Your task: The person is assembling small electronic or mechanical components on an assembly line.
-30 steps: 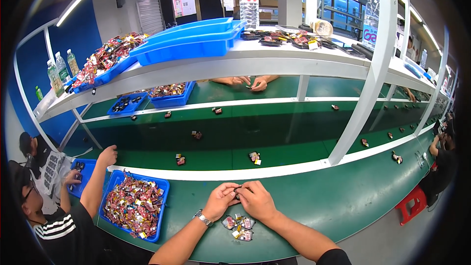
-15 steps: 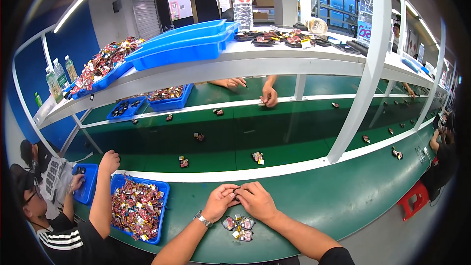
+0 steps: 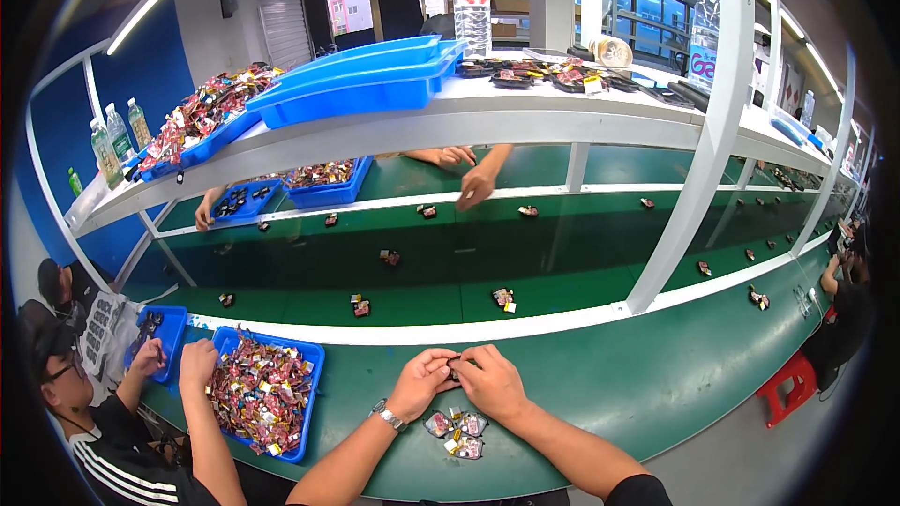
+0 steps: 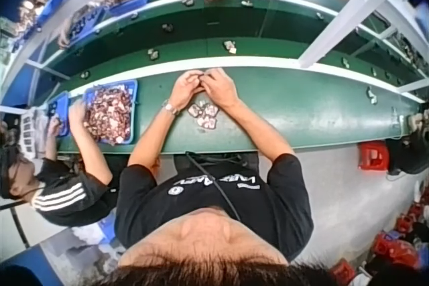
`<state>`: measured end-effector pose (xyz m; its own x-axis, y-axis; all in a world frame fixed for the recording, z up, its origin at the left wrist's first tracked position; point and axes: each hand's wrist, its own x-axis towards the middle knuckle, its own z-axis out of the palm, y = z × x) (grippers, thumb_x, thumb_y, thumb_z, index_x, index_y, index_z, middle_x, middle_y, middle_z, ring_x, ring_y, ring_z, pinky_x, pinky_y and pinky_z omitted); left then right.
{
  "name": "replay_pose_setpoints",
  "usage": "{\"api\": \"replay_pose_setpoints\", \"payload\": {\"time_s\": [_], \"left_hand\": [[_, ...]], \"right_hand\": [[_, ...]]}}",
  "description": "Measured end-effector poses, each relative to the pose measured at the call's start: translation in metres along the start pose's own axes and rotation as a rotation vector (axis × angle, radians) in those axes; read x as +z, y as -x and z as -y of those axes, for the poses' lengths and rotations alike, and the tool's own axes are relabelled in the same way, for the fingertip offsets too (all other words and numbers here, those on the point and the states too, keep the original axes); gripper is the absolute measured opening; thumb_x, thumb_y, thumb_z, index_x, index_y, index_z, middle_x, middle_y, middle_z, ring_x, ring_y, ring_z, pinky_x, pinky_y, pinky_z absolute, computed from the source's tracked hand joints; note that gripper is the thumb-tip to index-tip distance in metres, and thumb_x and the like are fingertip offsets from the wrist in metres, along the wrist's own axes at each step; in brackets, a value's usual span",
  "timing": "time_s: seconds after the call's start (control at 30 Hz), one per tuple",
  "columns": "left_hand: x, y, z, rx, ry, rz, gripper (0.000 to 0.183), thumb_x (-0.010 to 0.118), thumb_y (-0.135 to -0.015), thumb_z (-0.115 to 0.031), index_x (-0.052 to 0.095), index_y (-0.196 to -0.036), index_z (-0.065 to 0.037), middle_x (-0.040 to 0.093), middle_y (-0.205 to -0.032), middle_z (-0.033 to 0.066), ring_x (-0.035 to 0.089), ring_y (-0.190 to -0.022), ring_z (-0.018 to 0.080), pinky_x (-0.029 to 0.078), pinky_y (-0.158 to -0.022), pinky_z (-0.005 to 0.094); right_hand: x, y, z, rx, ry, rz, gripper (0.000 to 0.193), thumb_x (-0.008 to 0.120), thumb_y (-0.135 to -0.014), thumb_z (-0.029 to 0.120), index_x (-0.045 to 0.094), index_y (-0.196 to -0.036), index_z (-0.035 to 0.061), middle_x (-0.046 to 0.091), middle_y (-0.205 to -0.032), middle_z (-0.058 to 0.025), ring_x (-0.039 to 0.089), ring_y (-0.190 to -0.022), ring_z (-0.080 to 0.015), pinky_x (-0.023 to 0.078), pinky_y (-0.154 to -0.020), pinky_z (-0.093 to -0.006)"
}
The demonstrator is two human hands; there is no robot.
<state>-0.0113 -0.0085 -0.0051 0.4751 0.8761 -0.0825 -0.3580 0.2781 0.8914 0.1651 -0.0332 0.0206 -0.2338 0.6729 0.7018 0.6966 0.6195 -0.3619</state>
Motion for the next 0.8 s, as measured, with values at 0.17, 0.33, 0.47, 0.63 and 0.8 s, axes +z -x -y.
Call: {"api": "replay_pose_setpoints", "payload": {"time_s": [0.17,0.33,0.47,0.63,0.8], "left_hand": [[0.003,-0.002,0.001,0.015,0.002,-0.012,0.024,0.048,-0.099,-0.002,0.05,-0.123,-0.002,0.062,-0.12,0.0094,0.061,-0.11,0.0173,0.052,-0.093,0.0329],[-0.004,-0.005,0.005,0.046,0.035,-0.02,0.024,0.05,-0.098,-0.001,0.049,-0.123,0.0,0.062,-0.121,0.0126,0.062,-0.108,0.0202,0.053,-0.091,0.0361],[-0.004,-0.008,0.008,0.071,0.067,-0.037,0.028,0.051,-0.098,-0.001,0.048,-0.125,0.0,0.061,-0.123,0.0146,0.062,-0.108,0.021,0.053,-0.092,0.0381],[0.008,-0.001,0.001,0.139,0.058,-0.096,0.035,0.052,-0.097,-0.001,0.044,-0.131,0.0,0.056,-0.132,0.016,0.059,-0.117,0.0257,0.051,-0.097,0.0412],[0.009,-0.004,-0.002,0.109,0.002,-0.01,0.036,0.051,-0.097,-0.002,0.044,-0.132,0.002,0.046,-0.142,0.0177,0.051,-0.128,0.0289,0.049,-0.103,0.0411]], "right_hand": [[-0.001,0.0,-0.004,-0.08,0.051,0.001,0.022,0.074,-0.073,0.008,0.07,-0.095,0.0085,0.062,-0.097,-0.0052,0.061,-0.087,-0.0224,0.054,-0.072,-0.0324],[-0.003,0.004,0.006,-0.053,0.063,0.009,0.029,0.075,-0.073,0.012,0.069,-0.101,0.0066,0.061,-0.112,-0.0107,0.062,-0.091,-0.0251,0.054,-0.077,-0.0337],[0.006,0.006,0.001,-0.041,0.075,0.027,0.029,0.075,-0.074,0.013,0.069,-0.102,0.0065,0.061,-0.119,-0.0114,0.063,-0.092,-0.0259,0.055,-0.078,-0.0343],[-0.004,-0.013,-0.031,-0.007,0.064,-0.023,0.026,0.073,-0.075,0.011,0.069,-0.101,0.0076,0.063,-0.116,-0.011,0.064,-0.093,-0.0278,0.055,-0.08,-0.0363],[-0.045,-0.023,-0.161,0.372,0.295,-0.214,0.029,0.073,-0.074,0.01,0.069,-0.101,0.0033,0.066,-0.111,-0.0177,0.062,-0.1,-0.0357,0.05,-0.089,-0.0426]]}}
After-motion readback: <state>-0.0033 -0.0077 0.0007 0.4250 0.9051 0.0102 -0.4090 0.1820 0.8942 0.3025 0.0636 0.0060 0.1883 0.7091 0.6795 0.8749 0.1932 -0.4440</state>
